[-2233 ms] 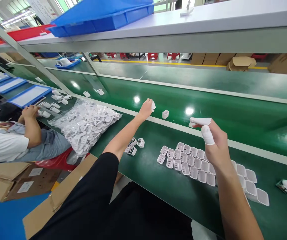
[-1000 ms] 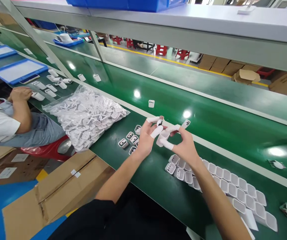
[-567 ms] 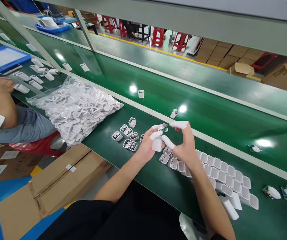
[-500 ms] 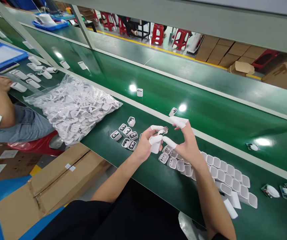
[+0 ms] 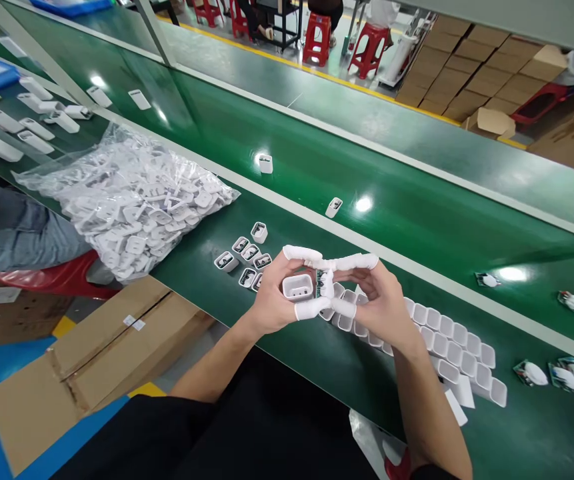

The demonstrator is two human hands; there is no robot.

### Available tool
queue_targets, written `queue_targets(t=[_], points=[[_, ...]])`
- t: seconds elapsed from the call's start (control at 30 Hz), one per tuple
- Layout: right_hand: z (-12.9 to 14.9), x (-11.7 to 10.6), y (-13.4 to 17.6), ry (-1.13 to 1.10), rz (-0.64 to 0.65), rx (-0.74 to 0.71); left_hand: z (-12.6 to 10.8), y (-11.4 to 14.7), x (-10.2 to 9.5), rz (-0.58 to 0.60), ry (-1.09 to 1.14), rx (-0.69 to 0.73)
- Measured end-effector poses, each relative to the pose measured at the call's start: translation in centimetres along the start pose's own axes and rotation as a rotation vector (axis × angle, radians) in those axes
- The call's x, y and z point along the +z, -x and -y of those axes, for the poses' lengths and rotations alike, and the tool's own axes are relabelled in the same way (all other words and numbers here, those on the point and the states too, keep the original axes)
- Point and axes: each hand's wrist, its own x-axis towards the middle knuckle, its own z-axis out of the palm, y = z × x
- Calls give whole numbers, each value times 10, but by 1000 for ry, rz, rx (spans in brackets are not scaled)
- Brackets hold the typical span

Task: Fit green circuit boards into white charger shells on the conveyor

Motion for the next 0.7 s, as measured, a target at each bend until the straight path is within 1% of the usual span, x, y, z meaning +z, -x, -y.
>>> queue_targets(t=[0.07,0.13,0.3,0.43,0.47,0.53,0.6,0.63,0.7], points=[[-4,2,1,-30,24,40,-1,3,2,6,-25,-9],[-9,4,1,-39,27,29,-2,6,4,-20,-70,4],[-15,8,-3,-112,-112,-2,4,14,2,-79,-164,120],[-10,2,-3,-183,-127,-37,13,16,-5,-52,-223,217],[-8,1,-2,-186,-127,-46,14,16,-6,-33,-240,214],[-5,0,1,-180,-128,-55,15,15,-7,-4,-236,159],[-3,1,3,-177,-141,-56,16,14,-7,-19,-205,100],[-3,2,3,-180,-150,-61,17,13,-7,-46,-206,102],[-3,4,4,-200,-160,-91,21,11,-5,-112,-261,180]])
